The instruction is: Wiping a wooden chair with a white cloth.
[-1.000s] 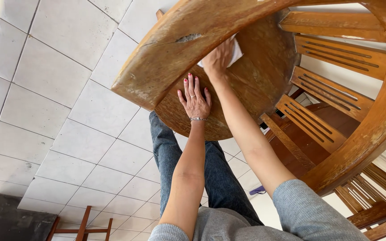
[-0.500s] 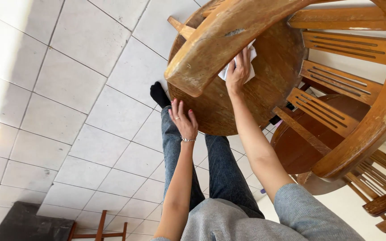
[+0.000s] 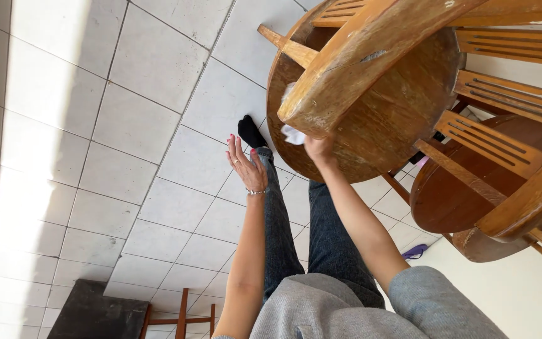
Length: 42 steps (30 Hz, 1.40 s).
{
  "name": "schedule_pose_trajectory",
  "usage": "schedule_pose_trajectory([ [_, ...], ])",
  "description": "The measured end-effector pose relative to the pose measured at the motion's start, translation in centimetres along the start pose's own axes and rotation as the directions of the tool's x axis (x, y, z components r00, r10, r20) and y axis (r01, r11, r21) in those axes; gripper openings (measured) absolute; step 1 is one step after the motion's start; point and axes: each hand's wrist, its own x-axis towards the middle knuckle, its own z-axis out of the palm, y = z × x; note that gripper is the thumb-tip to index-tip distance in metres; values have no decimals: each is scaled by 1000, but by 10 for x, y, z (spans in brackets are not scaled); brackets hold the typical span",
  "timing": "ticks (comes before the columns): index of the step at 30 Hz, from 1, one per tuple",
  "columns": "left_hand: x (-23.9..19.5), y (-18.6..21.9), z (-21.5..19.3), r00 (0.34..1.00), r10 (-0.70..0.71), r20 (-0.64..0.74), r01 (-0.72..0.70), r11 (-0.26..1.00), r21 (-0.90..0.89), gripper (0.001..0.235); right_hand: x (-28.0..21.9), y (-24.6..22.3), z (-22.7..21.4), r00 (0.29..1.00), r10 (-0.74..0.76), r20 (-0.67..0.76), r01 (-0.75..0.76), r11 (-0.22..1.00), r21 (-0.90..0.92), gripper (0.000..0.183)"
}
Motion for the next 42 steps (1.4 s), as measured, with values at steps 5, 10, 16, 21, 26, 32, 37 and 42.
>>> schedule_pose_trajectory([
  [5, -5, -6, 4, 999, -13, 53, 13, 1000, 1, 48, 37, 54, -65, 978, 36, -204, -127, 883, -452, 40],
  [10, -5, -5, 13, 994, -26, 108, 25, 1000, 12, 48, 14, 59, 12, 959, -93, -269, -97, 782, -616, 72],
  [16, -18, -13, 33, 991, -75, 115, 73, 997, 24, 46, -37, -23, 66, 924, -316, 214, 369, 883, -290, 29],
  [21, -38, -17, 38, 999, -49, 9, 49, 999, 12, 45, -85, -10, 20, 938, -323, 127, 343, 920, -191, 31],
  [26, -58, 2, 44, 989, -137, 58, 137, 991, 12, 43, -77, 47, -90, 991, 61, -120, -95, 949, -301, 36],
  [32, -75, 12, 64, 989, -118, 94, 109, 990, 92, 45, -84, 49, -53, 997, 35, -75, -69, 855, -515, 43],
  [37, -89, 11, 83, 994, -108, 10, 107, 990, 92, 44, -115, 1, -21, 907, -237, 349, 334, 909, -250, 54],
  [42, -116, 7, 73, 981, -178, -73, 182, 982, 50, 35, -162, 32, -42, 974, -164, 155, 184, 975, -123, 25],
])
